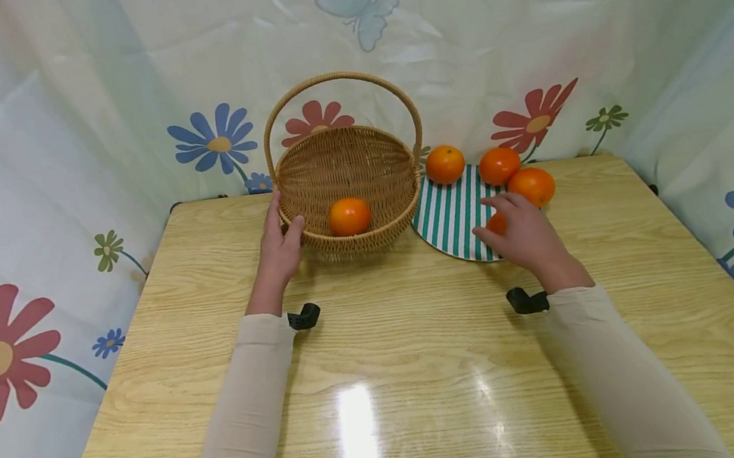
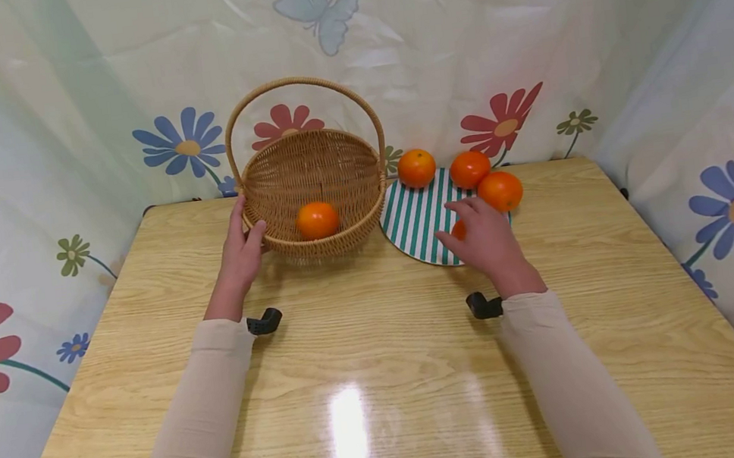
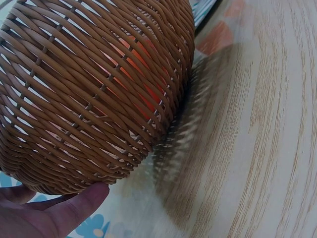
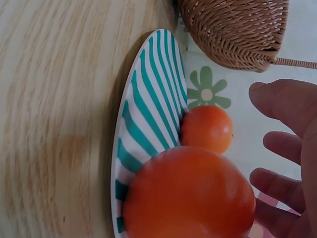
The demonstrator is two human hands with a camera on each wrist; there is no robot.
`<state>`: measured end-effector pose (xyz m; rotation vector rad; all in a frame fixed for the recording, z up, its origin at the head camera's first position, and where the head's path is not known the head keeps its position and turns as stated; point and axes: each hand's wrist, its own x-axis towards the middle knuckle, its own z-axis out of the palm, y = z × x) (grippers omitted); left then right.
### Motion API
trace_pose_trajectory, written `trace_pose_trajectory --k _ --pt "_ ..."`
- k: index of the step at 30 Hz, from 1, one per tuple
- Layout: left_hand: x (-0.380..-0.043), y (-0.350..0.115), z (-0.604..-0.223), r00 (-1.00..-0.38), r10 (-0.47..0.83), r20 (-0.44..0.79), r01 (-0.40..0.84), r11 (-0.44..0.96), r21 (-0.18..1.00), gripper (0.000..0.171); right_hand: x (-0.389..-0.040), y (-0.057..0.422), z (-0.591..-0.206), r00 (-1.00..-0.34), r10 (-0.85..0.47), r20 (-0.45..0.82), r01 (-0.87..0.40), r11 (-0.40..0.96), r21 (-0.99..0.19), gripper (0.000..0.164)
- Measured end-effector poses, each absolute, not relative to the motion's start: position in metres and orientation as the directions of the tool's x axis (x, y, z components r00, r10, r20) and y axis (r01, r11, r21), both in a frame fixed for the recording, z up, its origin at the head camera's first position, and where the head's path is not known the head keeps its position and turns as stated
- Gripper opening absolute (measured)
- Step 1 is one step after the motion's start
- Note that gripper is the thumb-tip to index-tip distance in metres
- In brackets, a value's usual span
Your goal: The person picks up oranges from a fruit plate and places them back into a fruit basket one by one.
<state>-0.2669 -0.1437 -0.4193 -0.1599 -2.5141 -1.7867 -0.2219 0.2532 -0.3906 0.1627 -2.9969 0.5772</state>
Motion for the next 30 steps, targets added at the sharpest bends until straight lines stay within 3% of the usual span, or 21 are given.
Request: trace_pose_trajectory --k 30 --pt "-0.266 -0.144 -0.419 -0.993 0.052 0.103 0.114 0.325 0.939 0.066 -0.218 0.267 -0.406 -0.995 -0.073 0.065 -0.091 0.933 -0.348 0.061"
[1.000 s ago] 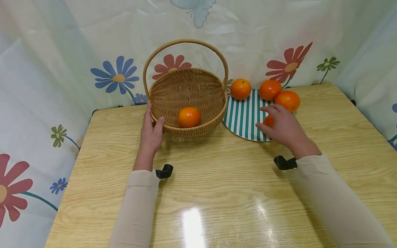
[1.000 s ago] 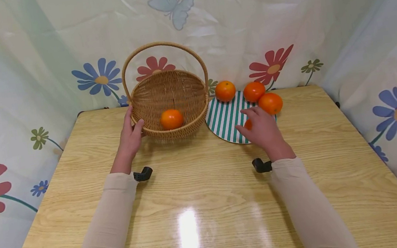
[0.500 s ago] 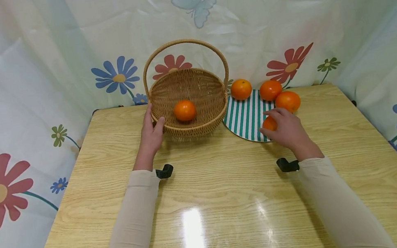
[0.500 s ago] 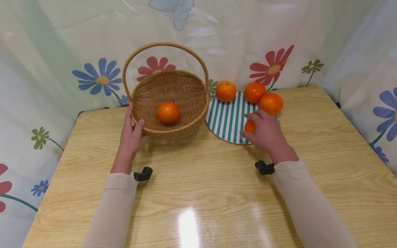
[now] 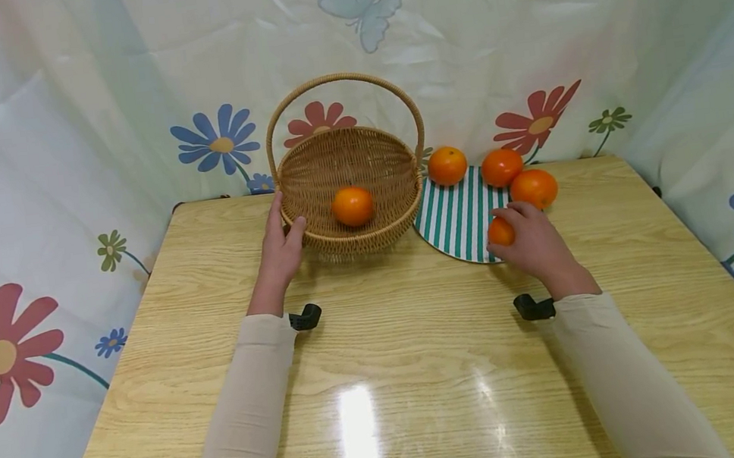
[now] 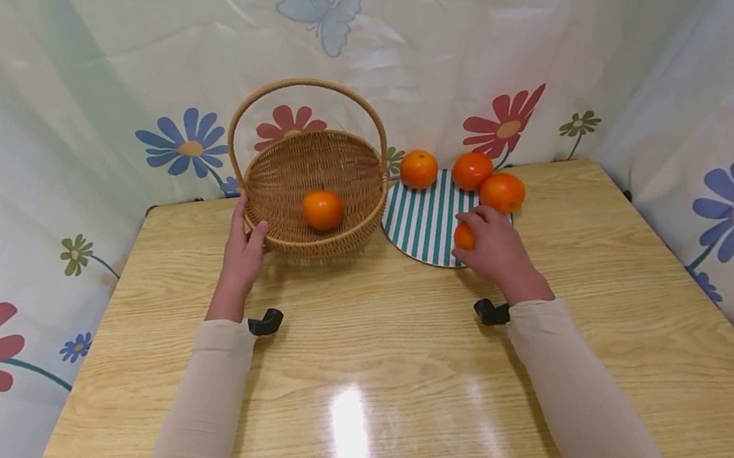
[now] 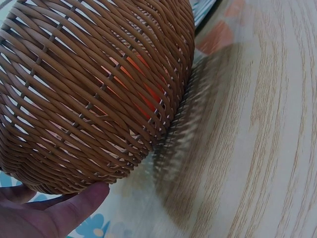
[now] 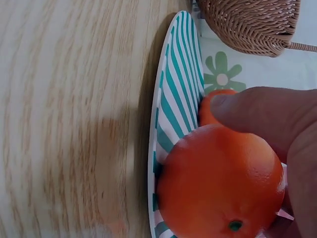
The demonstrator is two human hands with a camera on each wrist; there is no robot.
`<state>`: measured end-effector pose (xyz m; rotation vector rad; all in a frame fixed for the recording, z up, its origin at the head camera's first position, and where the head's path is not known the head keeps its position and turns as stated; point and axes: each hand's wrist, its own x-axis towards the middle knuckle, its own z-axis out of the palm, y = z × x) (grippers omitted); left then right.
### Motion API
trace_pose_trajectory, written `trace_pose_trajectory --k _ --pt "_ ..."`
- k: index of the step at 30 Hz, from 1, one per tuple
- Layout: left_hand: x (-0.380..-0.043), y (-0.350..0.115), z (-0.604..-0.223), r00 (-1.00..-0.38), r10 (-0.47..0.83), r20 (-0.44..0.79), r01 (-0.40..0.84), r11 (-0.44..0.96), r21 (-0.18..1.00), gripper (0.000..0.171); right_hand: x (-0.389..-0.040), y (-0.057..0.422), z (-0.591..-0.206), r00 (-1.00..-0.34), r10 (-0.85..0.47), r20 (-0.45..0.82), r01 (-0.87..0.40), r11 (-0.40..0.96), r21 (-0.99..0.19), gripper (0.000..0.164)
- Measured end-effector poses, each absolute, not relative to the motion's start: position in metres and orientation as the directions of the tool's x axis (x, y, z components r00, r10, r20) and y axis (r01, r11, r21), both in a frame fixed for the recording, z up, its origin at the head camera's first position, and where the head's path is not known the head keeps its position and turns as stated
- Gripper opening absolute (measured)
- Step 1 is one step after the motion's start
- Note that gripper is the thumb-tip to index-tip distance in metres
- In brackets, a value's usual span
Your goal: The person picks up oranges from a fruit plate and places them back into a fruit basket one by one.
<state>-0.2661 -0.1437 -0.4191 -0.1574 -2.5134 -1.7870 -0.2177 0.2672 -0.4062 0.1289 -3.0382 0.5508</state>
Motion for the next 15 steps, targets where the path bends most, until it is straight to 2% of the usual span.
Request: trace_pose_trajectory --k 15 --pt "-0.2658 -0.1432 -0.4197 -0.994 0.044 0.101 0.110 0.341 0.934 0.066 -0.2172 0.2679 -0.4079 -0.991 -0.086 0.106 -0.118 0.933 -0.341 0.054"
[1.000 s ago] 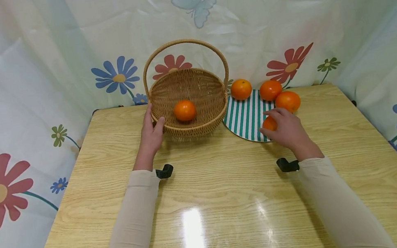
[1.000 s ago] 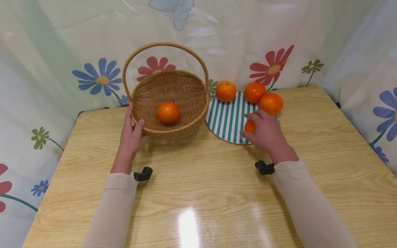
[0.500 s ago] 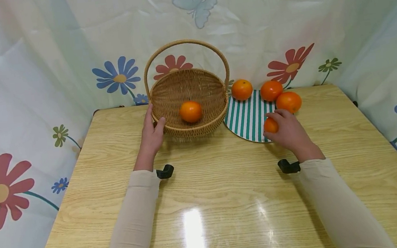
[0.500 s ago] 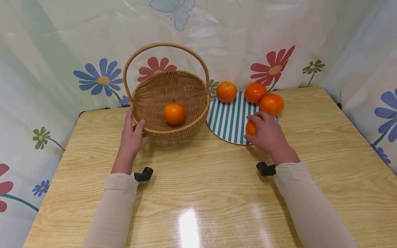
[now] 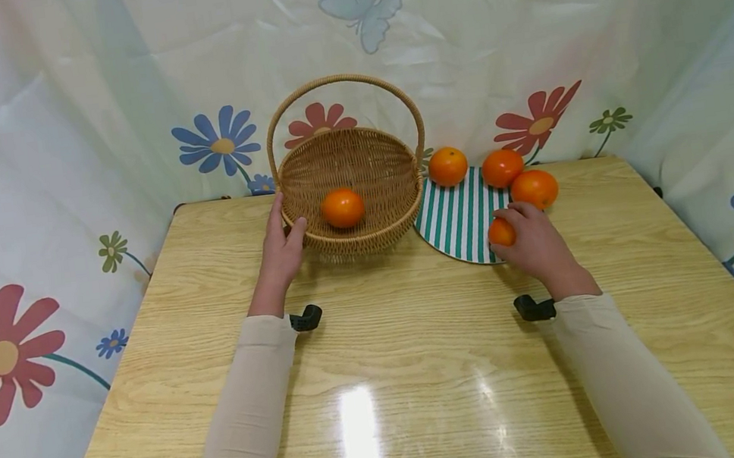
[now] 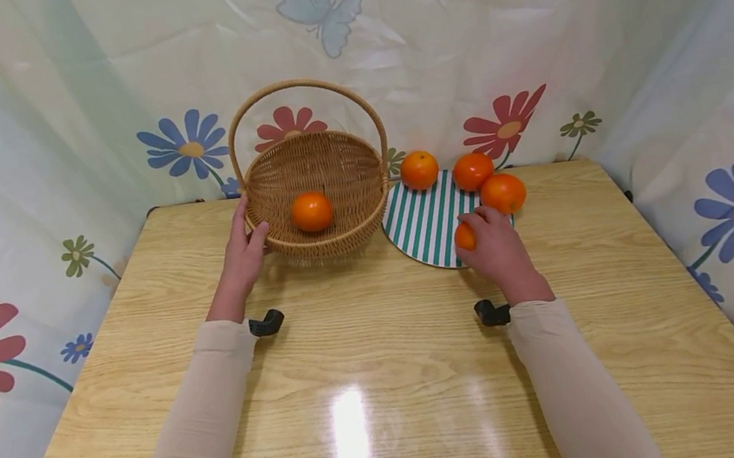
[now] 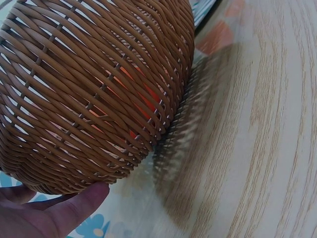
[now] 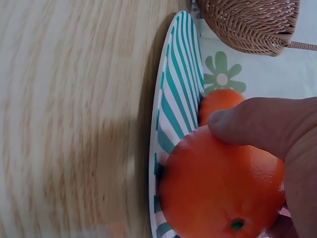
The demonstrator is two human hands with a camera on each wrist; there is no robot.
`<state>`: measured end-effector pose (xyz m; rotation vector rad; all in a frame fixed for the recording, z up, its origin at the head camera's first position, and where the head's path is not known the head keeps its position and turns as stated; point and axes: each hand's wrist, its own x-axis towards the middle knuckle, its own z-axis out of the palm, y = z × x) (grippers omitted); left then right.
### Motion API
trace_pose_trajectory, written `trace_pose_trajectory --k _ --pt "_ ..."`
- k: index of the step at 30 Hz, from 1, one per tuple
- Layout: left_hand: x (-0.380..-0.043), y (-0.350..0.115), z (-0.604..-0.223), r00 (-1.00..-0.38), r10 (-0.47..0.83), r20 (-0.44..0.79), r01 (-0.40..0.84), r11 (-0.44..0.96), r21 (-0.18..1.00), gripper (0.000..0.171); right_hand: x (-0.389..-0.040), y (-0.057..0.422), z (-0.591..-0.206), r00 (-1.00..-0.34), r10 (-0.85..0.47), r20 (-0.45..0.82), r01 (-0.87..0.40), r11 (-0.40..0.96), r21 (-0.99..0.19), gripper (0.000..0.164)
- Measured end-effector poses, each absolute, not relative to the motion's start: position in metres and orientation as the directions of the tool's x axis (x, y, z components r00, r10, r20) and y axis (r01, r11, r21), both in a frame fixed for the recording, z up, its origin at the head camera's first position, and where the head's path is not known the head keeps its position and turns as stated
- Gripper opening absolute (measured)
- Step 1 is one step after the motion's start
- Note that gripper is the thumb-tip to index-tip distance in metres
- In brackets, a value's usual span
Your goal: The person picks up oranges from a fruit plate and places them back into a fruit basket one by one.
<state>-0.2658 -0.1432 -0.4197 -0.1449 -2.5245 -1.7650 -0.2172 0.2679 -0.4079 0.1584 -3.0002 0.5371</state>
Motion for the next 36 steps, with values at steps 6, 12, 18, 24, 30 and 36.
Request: trace_pose_trajectory --k 6,12,18,24,30,36 --pt "-0.265 -0.144 -0.420 -0.995 0.047 0.085 0.096 0.343 0.934 0.066 -0.218 0.264 -0.405 -0.988 -0.095 0.124 -0.133 0.929 -0.347 0.054" --pt "-0.266 -0.144 -0.421 -0.994 0.057 0.089 0.103 0.320 0.942 0.064 -0.219 0.259 -0.398 -0.982 -0.108 0.152 -0.155 0.926 -0.344 0.054" --pt "-0.267 -0.144 -0.421 -0.995 0.053 0.085 0.098 0.315 0.944 0.064 -0.220 0.254 -0.392 -0.978 -0.119 0.172 -0.174 0.918 -0.356 0.053" --pt "-0.266 -0.143 -0.421 -0.995 0.050 0.083 0.095 0.317 0.944 0.064 -0.221 0.249 -0.386 -0.977 -0.122 0.177 -0.181 0.910 -0.373 0.053" --pt "-0.266 -0.144 -0.420 -0.995 0.054 0.086 0.099 0.333 0.938 0.066 -0.223 0.243 -0.380 -0.966 -0.140 0.218 -0.213 0.906 -0.366 0.055" --pt "-0.264 -0.143 -0.418 -0.994 0.056 0.093 0.107 0.325 0.940 0.066 -0.226 0.236 -0.373 -0.956 -0.153 0.250 -0.240 0.898 -0.369 0.054"
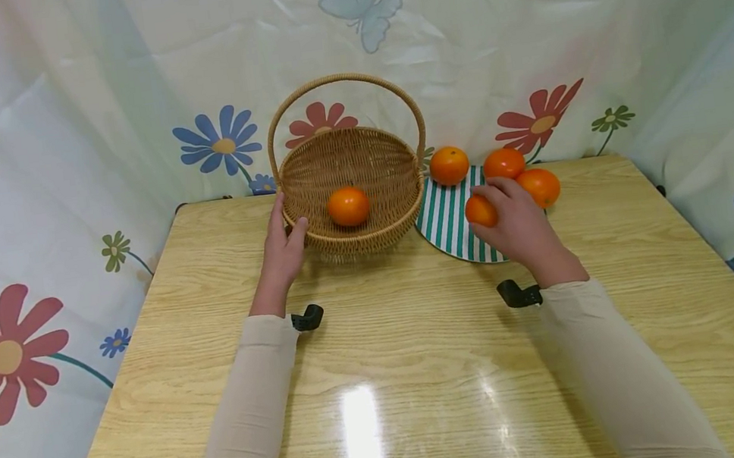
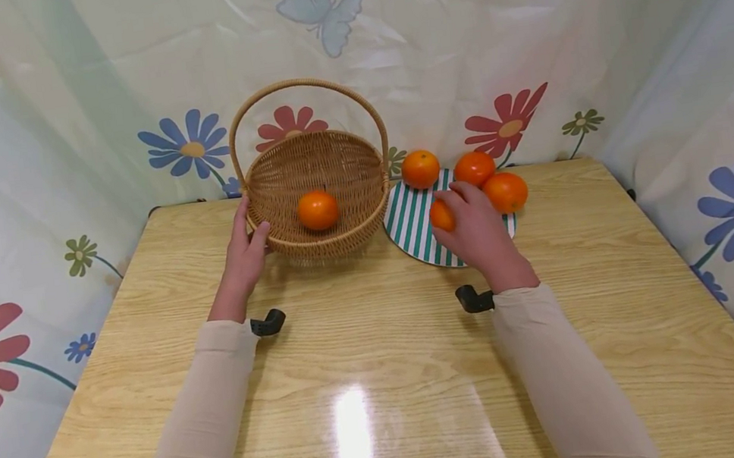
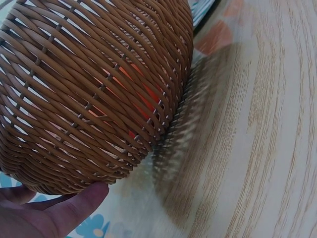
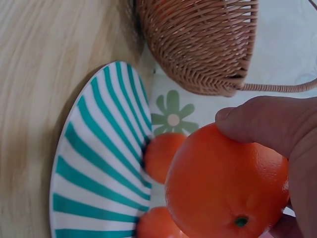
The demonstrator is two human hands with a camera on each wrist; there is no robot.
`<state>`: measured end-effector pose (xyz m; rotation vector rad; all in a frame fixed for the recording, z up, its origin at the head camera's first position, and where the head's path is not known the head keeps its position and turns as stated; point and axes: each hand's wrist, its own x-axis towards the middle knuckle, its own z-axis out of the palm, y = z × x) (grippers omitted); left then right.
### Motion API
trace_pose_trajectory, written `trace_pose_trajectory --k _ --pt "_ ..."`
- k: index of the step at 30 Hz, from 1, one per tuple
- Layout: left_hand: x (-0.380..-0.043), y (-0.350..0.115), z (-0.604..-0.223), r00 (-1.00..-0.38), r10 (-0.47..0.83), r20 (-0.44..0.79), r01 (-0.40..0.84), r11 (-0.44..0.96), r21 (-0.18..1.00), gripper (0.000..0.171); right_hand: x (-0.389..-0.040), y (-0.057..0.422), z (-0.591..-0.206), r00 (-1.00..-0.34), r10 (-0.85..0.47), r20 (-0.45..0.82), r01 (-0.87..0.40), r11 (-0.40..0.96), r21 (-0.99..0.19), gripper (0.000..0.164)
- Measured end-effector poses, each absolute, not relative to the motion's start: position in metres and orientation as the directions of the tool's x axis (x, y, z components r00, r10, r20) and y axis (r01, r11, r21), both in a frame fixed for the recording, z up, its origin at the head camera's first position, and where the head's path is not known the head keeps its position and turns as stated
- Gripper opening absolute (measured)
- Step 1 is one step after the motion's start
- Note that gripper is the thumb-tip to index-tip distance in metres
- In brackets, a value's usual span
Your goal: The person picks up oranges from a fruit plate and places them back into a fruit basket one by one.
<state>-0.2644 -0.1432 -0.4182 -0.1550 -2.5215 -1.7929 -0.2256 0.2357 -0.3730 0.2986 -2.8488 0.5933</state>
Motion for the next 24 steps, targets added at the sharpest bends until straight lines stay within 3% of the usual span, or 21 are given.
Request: trace_pose_trajectory --k 24 --pt "-0.265 -0.143 -0.419 -0.993 0.044 0.106 0.115 0.351 0.929 0.066 -0.226 0.215 -0.356 -0.933 -0.170 0.317 -0.286 0.886 -0.366 0.055"
